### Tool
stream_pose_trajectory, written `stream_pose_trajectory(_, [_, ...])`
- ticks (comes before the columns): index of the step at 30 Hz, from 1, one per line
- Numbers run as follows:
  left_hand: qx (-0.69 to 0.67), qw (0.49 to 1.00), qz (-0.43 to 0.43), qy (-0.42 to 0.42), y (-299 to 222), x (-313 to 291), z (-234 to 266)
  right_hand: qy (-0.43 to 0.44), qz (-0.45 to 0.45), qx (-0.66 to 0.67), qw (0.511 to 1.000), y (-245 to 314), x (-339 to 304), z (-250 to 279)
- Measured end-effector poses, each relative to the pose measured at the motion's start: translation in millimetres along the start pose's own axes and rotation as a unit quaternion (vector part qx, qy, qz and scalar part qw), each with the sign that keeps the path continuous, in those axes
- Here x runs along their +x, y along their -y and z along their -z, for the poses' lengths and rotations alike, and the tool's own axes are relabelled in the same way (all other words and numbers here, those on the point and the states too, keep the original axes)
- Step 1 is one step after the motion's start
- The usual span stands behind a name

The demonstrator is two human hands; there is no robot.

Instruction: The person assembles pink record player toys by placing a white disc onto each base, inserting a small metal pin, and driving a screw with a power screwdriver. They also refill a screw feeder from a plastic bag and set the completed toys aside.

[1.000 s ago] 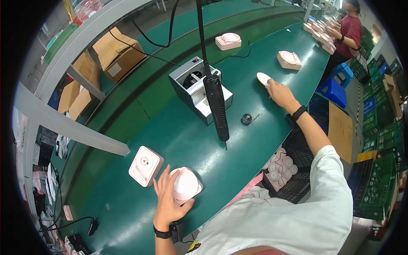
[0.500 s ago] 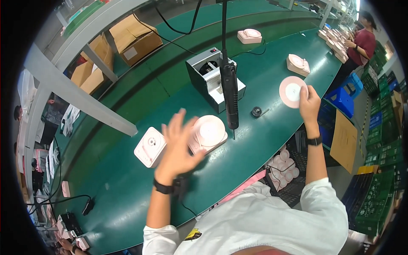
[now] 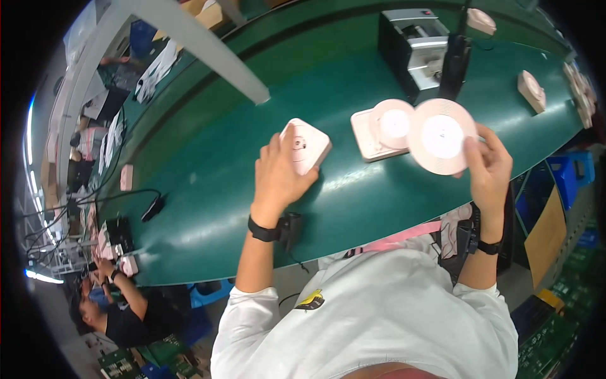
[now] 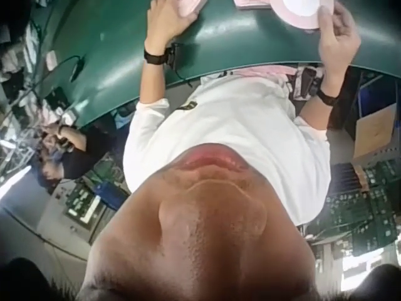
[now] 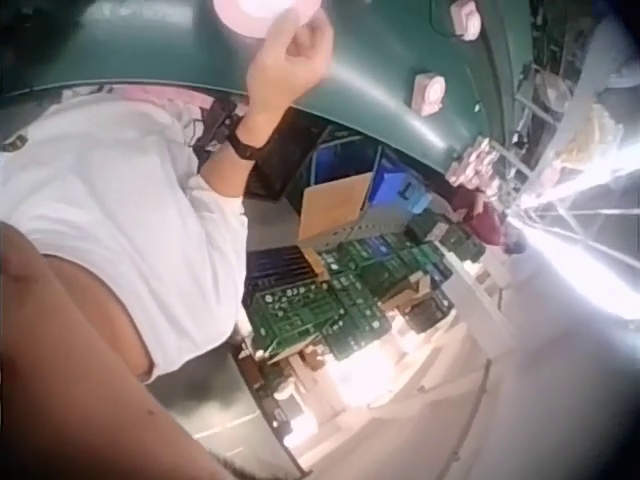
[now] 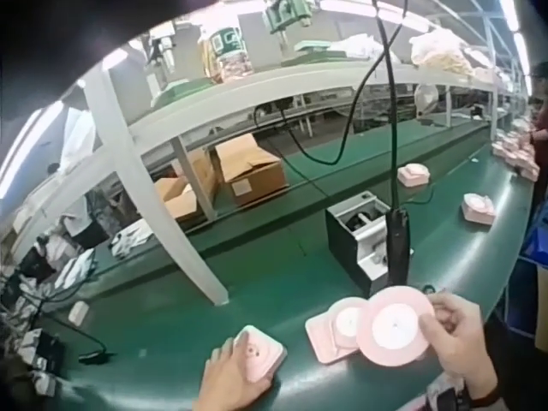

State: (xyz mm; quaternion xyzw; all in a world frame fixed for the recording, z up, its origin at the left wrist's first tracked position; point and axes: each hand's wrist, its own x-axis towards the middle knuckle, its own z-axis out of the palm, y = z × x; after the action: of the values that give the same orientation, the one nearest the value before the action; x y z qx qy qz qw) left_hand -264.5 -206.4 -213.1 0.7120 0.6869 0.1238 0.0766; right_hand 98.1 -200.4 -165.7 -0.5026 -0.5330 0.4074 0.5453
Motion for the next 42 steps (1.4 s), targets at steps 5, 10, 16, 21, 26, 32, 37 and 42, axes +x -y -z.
stream_pose_trajectory(5, [-0.087,0.99,-0.105,0.025,85,-51,-22,0.19,-0.084,0.042,0.977,-46,-32,-143])
stream_pose_trajectory(10, [-0.228,0.969,-0.097,0.006,150,-79,-52,0.281,-0.108,-0.031,0.953,-90,-49,-252])
stream_pose_trajectory(16, [-0.257,0.96,-0.097,-0.051,223,-80,-79,0.331,0.156,-0.224,0.903,-135,-68,-339])
stream_pose_trajectory(21, [-0.257,0.958,-0.109,-0.064,265,-62,-96,0.304,0.229,-0.356,0.854,-146,-58,-362])
stream_pose_trajectory(26, [-0.257,0.958,-0.117,-0.057,293,-50,-109,0.148,0.14,-0.382,0.901,-137,-17,-326])
stream_pose_trajectory(32, [-0.262,0.96,-0.071,-0.067,247,-12,-108,-0.348,0.37,-0.534,0.676,-143,96,-241])
stream_pose_trajectory(37, [-0.234,0.969,-0.057,-0.057,194,51,-95,-0.111,0.111,-0.119,0.98,-133,123,-161])
stream_pose_trajectory(42, [-0.218,0.969,-0.097,-0.068,142,151,-109,-0.124,0.285,0.157,0.937,-65,174,-111])
